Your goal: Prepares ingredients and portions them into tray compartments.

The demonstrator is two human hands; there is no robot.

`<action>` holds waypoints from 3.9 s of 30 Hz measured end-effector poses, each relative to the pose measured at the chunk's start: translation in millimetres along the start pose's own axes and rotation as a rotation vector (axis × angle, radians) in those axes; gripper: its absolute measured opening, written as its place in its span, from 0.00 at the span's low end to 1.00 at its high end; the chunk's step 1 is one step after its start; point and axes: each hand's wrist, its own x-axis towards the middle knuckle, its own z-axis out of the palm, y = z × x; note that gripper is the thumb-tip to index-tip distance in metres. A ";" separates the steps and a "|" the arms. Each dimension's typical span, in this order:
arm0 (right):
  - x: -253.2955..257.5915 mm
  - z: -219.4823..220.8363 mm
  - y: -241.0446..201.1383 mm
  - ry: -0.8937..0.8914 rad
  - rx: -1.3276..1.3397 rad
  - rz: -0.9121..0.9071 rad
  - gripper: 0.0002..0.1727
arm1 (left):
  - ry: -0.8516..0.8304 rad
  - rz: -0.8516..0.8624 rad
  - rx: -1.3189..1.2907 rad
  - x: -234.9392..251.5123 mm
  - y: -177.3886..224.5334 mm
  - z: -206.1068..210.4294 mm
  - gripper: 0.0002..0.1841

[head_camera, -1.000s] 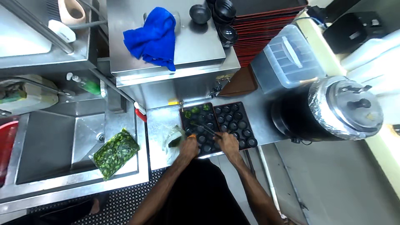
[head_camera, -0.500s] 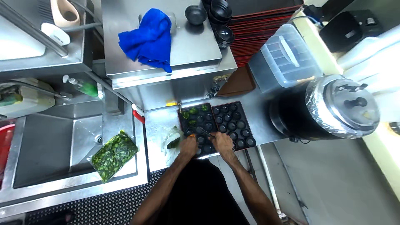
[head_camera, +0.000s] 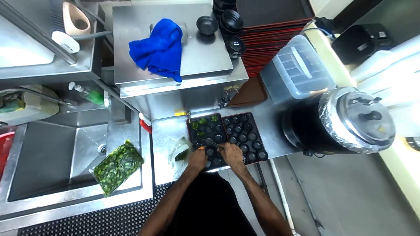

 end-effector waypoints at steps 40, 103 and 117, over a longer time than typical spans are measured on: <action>-31.7 25.3 -67.5 -0.168 -0.186 -0.265 0.17 | 0.755 -0.293 -0.294 -39.8 -113.2 -6.1 0.44; -55.4 10.3 -53.6 -0.169 -0.097 -0.264 0.22 | 0.876 -0.299 -0.518 -53.0 -113.9 7.3 0.39; -34.8 53.1 -92.9 -0.158 -0.216 -0.280 0.16 | 0.854 -0.275 -0.537 -56.7 -125.9 7.8 0.47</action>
